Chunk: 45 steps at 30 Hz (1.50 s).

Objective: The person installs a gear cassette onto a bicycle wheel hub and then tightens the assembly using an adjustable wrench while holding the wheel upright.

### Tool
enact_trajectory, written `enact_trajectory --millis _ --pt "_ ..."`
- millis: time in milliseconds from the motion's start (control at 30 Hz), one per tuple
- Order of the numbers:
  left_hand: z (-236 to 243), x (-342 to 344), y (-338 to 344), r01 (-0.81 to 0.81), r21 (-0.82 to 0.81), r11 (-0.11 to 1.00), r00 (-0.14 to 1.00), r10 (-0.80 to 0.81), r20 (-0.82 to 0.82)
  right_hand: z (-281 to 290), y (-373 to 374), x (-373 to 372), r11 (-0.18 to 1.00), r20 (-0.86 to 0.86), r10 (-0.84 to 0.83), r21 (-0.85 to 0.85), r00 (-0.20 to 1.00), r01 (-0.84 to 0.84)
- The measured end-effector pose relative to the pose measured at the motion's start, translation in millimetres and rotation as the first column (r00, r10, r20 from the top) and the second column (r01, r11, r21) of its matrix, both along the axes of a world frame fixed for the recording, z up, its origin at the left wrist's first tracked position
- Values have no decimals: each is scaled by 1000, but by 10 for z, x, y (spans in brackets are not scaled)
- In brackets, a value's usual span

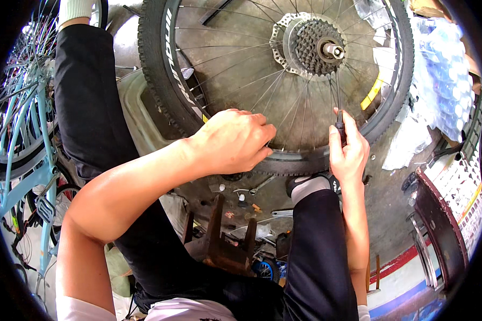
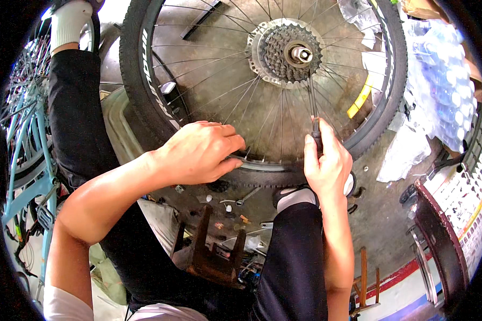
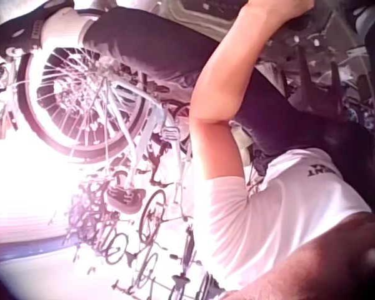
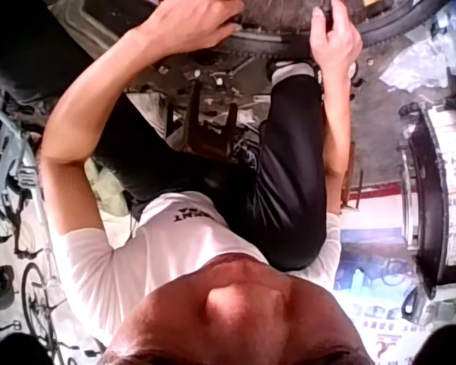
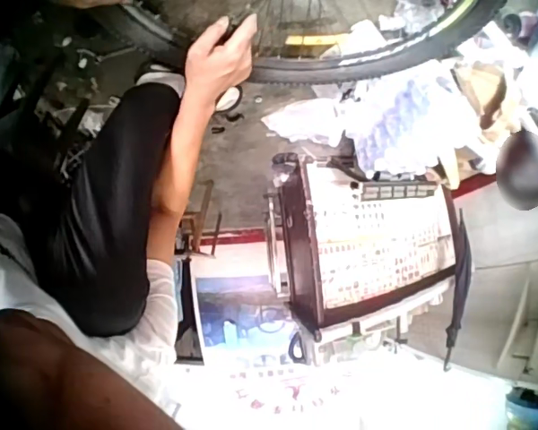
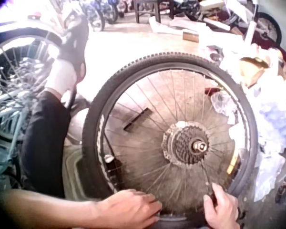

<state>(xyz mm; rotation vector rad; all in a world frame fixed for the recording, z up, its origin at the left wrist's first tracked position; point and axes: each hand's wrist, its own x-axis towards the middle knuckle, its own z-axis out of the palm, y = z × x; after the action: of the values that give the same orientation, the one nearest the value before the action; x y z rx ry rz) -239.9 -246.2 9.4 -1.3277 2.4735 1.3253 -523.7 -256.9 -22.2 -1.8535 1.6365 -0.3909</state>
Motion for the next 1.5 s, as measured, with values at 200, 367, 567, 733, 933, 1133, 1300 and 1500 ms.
enact_trajectory --millis 200,367,567,733,933,1133,1300,1500 --pt "-14 -6 -29 2 27 1000 1000 -2 21 -99 109 0 993 20 19 -119 1000 -16" --pt "-27 16 7 -1 42 999 1000 0 23 -70 71 57 981 -44 140 -131 989 -144" --pt "-29 -10 -35 2 39 999 999 -4 48 -226 -27 -318 938 162 -337 140 927 317" --pt "-43 6 8 -6 37 999 1000 6 18 -33 -160 -88 989 138 -142 59 980 135" --pt "-26 -12 -50 19 57 998 998 -23 62 -1 -119 -16 995 77 -67 81 995 61" --pt "-10 8 -1 18 63 998 999 -21 41 69 1 -15 997 41 53 45 998 -55" --pt "-13 -33 -69 38 63 997 998 -42 53 4 226 -109 997 107 -49 -54 993 55" --pt "77 -13 -112 -49 114 992 999 48 10 -109 944 -969 662 327 -734 145 596 735"
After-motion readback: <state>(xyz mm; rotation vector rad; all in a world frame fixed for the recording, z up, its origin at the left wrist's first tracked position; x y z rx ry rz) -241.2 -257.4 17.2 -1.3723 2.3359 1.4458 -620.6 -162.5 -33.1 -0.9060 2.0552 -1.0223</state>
